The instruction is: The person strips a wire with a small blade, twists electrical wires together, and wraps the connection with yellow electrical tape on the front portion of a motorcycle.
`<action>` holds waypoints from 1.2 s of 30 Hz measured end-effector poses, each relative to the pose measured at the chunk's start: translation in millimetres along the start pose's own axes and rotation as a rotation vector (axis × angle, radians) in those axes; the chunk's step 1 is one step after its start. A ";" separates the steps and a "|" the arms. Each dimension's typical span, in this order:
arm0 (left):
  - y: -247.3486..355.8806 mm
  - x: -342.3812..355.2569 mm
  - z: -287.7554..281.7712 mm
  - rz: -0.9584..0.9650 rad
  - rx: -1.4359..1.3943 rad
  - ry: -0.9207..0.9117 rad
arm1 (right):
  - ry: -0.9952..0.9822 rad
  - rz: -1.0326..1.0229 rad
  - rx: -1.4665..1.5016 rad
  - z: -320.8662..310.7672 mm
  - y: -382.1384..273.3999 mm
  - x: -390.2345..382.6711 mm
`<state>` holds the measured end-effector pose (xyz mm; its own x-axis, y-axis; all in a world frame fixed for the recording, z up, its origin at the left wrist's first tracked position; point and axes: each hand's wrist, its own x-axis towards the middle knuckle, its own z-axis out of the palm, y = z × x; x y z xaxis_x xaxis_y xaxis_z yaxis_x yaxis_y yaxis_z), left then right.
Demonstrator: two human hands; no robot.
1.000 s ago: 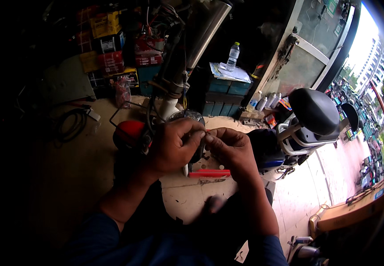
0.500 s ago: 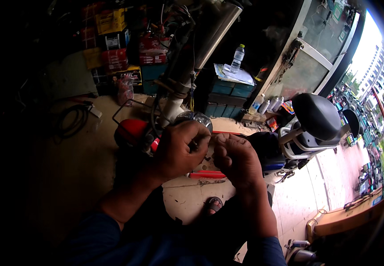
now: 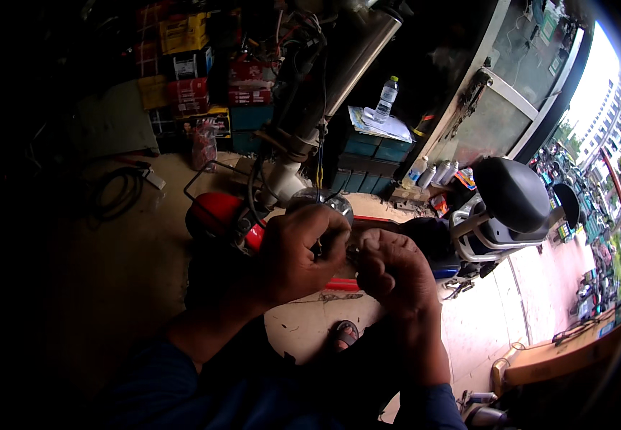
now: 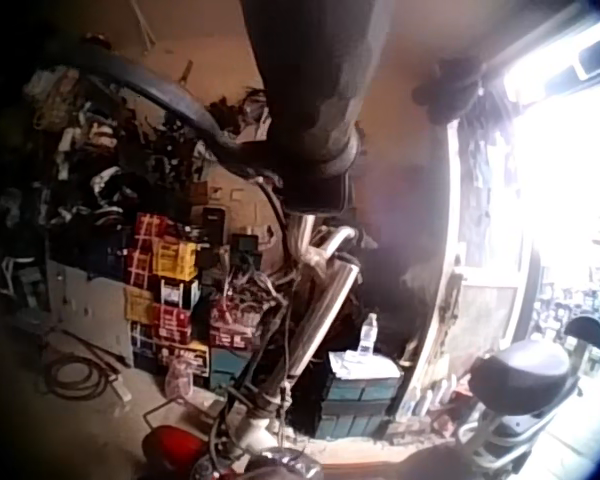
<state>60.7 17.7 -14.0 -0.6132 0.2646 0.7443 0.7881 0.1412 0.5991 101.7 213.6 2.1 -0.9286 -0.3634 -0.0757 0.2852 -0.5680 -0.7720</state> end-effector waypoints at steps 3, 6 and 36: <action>0.0 1.5 -4.3 0.008 0.023 -0.025 | 0.010 0.068 -0.105 0.0 -1.3 -1.1; -1.2 0.8 -5.2 0.039 0.060 -0.022 | 0.073 0.053 -0.262 5.9 -0.2 1.1; -28.2 -38.5 -16.2 -0.382 -0.650 0.002 | 0.162 -0.340 -0.824 18.2 -10.4 -8.6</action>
<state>61.2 -11.9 -54.8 -0.8381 0.3082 0.4502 0.3308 -0.3691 0.8685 111.0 209.2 22.2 -0.9716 -0.1287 0.1988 -0.2127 0.1059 -0.9714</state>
